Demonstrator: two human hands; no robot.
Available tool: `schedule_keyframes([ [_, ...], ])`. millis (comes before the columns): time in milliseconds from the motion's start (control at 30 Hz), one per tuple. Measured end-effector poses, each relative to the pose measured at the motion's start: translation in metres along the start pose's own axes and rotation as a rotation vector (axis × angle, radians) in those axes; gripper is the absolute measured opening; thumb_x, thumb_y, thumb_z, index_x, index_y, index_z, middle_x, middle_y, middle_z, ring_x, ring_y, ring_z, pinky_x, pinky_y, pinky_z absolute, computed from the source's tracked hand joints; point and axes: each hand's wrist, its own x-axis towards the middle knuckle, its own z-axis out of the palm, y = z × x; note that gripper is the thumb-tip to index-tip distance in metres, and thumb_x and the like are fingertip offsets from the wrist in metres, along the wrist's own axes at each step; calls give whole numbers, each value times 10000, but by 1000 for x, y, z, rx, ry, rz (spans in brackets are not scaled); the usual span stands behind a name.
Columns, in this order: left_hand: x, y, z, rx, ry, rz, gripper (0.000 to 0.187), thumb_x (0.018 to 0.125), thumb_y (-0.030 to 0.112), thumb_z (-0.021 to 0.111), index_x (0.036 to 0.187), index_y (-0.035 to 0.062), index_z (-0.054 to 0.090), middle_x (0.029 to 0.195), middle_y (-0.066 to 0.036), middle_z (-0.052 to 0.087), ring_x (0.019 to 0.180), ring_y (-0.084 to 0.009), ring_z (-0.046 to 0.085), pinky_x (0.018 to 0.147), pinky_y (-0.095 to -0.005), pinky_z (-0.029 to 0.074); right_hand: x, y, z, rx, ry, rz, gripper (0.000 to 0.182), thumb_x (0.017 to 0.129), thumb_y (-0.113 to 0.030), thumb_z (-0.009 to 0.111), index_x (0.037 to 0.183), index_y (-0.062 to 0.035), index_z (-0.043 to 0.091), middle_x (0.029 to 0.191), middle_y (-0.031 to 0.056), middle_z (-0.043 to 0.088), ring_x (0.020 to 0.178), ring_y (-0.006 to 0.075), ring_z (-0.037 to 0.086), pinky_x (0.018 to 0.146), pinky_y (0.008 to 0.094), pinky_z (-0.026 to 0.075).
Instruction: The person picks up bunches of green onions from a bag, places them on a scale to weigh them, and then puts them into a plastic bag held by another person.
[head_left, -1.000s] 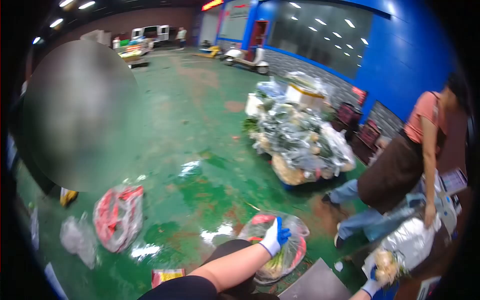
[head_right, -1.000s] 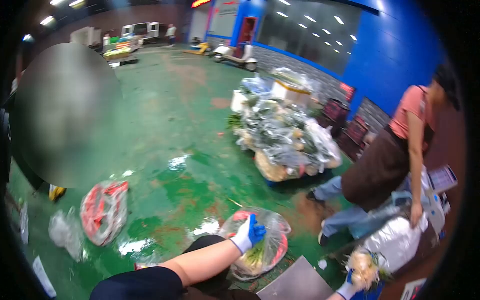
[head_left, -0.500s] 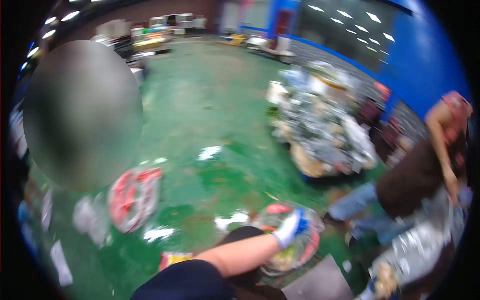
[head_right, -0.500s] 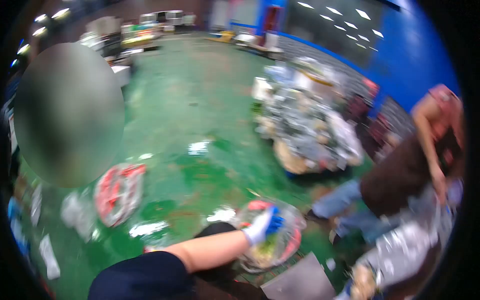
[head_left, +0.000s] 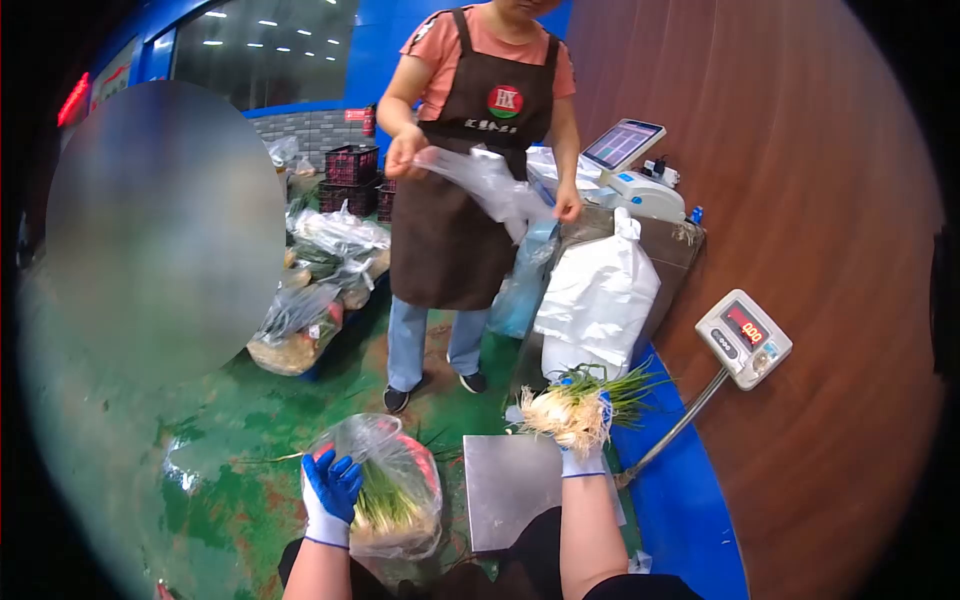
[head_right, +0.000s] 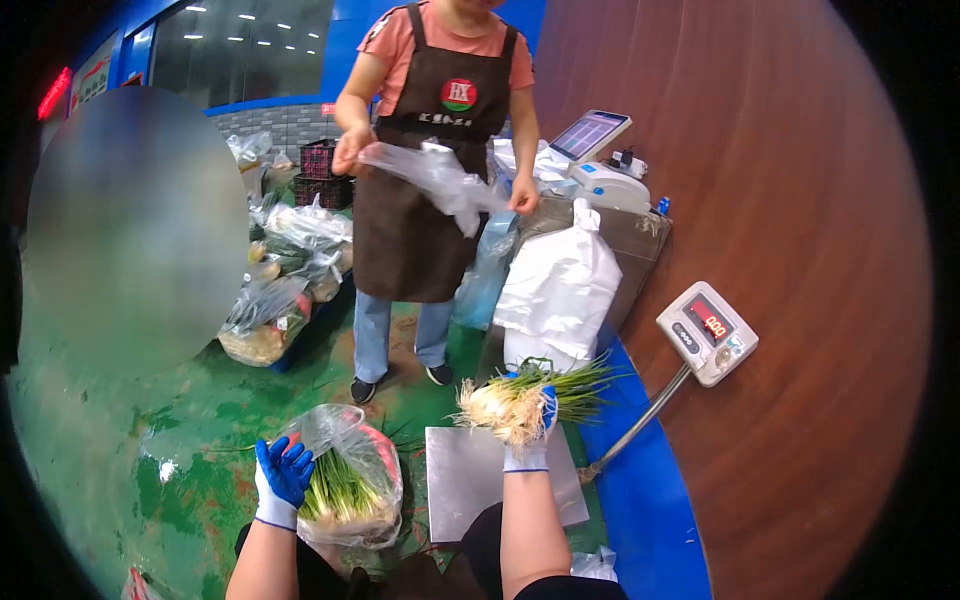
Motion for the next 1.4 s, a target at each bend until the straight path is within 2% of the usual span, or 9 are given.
schedule_keyframes([
  [667,-2,0,3,-42,5,-4,620,833,646,470,1164,124,521,956,-96,603,797,-255,605,685,-369,493,11,-20,16,-129,-131,-20,353,918,-338,466,1121,-71,577,1067,80,622,932,255,582,890,437,464],
  [867,-6,4,0,-50,-7,3,627,834,645,468,1177,123,517,992,-104,599,849,-266,603,738,-386,492,7,-27,81,-166,-150,-28,332,910,-360,466,1030,-73,582,998,89,618,918,256,586,833,429,502],
  [900,-4,3,1,-58,-29,1,629,835,645,466,1184,123,514,1003,-106,599,855,-270,602,748,-391,491,5,-30,95,-133,-312,45,390,949,-356,395,1171,-62,521,1112,102,604,995,253,584,894,400,490],
  [1000,-5,3,0,-60,-33,-2,652,839,644,460,1211,111,493,1048,-128,586,885,-281,597,760,-395,487,-15,-22,171,-87,-421,139,432,940,-386,356,1167,-56,520,1123,129,596,1002,289,580,920,451,469],
  [1100,-8,6,1,-70,-40,1,670,842,643,455,1233,100,476,1061,-142,580,912,-287,591,771,-399,486,10,0,185,-135,-532,163,462,880,-452,441,1068,-43,547,1041,140,601,949,304,584,883,477,471],
  [1133,-7,6,4,-80,-44,1,670,844,641,454,1236,98,475,1064,-142,578,911,-287,591,774,-401,487,-21,25,236,-165,-33,56,458,838,-482,521,1004,-58,570,929,122,598,853,303,584,816,465,485],
  [1167,-8,5,4,-91,-47,0,670,845,639,453,1239,97,473,1067,-142,577,911,-288,592,776,-402,487,10,38,206,-66,-66,182,431,811,-428,605,1011,-49,564,934,96,592,846,278,582,811,430,492],
  [1300,-10,7,3,-97,-46,19,678,853,629,449,1256,84,458,1103,-155,573,935,-308,592,795,-418,487,-7,137,160,-413,121,-201,663,693,-88,778,1250,4,430,1203,91,514,1047,208,519,930,386,427],
  [1400,-6,8,0,-109,-50,18,652,856,624,450,1231,92,471,1101,-160,573,937,-315,591,806,-421,485,3,185,82,-580,-28,327,741,733,-245,774,1328,-40,383,1286,113,465,1146,224,459,995,395,376],
])
